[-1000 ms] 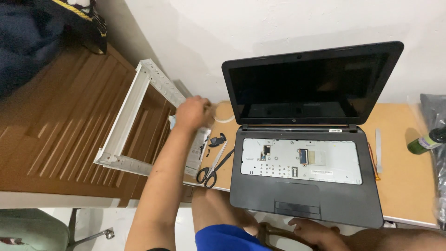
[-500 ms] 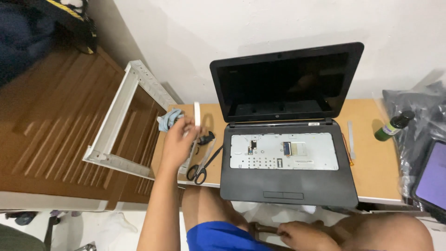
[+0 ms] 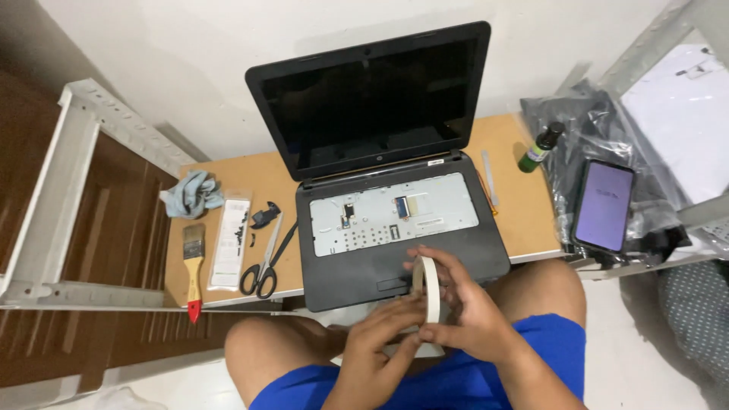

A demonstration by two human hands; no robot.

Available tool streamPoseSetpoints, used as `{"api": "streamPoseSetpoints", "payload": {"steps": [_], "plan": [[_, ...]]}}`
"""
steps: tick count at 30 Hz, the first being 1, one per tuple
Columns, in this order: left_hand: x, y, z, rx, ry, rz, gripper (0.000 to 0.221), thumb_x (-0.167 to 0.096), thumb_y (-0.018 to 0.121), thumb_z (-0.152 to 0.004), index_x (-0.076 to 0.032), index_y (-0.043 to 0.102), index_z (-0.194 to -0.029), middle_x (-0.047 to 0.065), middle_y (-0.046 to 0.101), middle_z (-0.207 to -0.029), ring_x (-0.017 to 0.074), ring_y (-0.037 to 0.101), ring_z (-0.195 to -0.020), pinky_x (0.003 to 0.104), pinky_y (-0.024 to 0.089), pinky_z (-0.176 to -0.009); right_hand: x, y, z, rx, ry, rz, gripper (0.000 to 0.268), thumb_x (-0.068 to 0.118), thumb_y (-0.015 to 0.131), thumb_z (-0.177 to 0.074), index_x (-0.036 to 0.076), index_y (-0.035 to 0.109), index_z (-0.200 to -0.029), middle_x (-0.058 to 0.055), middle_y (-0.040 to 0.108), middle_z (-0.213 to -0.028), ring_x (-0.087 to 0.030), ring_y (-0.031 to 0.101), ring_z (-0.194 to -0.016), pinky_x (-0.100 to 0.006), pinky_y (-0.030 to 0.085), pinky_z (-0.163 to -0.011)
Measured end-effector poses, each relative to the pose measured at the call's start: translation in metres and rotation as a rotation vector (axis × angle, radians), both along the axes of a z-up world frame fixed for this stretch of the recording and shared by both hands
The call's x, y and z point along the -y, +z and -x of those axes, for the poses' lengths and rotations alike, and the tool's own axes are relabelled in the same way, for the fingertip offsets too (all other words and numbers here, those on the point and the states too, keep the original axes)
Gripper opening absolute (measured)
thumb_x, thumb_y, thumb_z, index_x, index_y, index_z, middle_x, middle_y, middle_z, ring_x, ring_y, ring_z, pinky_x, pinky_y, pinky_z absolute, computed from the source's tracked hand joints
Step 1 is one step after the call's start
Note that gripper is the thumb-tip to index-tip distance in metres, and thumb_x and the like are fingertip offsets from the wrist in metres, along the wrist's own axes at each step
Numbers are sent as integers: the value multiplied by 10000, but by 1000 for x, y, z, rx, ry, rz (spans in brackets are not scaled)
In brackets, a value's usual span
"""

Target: Applying small pieces of protective or double-sided tape to the internal components of a laptop during repair.

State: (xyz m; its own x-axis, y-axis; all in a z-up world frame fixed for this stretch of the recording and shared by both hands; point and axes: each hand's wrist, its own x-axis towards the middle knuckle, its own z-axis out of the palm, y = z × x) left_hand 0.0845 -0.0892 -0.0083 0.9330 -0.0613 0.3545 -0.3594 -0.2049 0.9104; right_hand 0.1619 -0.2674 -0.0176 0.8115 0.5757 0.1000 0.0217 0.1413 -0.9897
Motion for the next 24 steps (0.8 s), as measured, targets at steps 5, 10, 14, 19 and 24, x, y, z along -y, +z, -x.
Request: {"api": "streamPoseSetpoints", "payload": {"steps": [5,10,14,19,24], "plan": [[7,12,-9,-220,86,42,259,-203,638,-929,-107,723,-1155,31,808,-1088,175,753,-1003,320,572,-896,8,-6,2,413,-118,137,815,188,861,-805,127,413,-1483,-172,419,-1564,-334,378,-1538,-429,453,-1151],[14,22,-11,-269,12,138,202,-149,682,-912,-93,737,-1098,-9,782,-961,117,731,-903,275,571,-851,9,-3,7,434,-141,56,674,181,767,-915,136,398,-1477,-213,366,-1579,-353,345,-1557,-432,377,-1220],[11,19,-12,-283,30,101,245,-135,631,-894,-91,748,-1105,6,816,-1035,135,761,-955,292,583,-864,15,3,7,471,-118,113,776,280,749,-838,135,373,-1501,-218,329,-1616,-359,305,-1570,-459,341,-1233],[0,30,-19,-202,14,66,355,-202,447,-1010,-105,765,-1134,22,652,-848,166,619,-789,308,470,-749,27,7,6,565,-200,119,243,209,621,-993,77,583,-1193,-123,674,-1163,-301,637,-1164,-428,514,-1053],[-3,33,-31,53,-29,-58,407,-255,345,-1091,-113,714,-999,31,630,-855,212,567,-787,350,416,-771,30,2,16,126,-31,112,332,306,618,-996,46,658,-1199,-54,710,-742,-133,663,-644,-275,556,-588]]}}
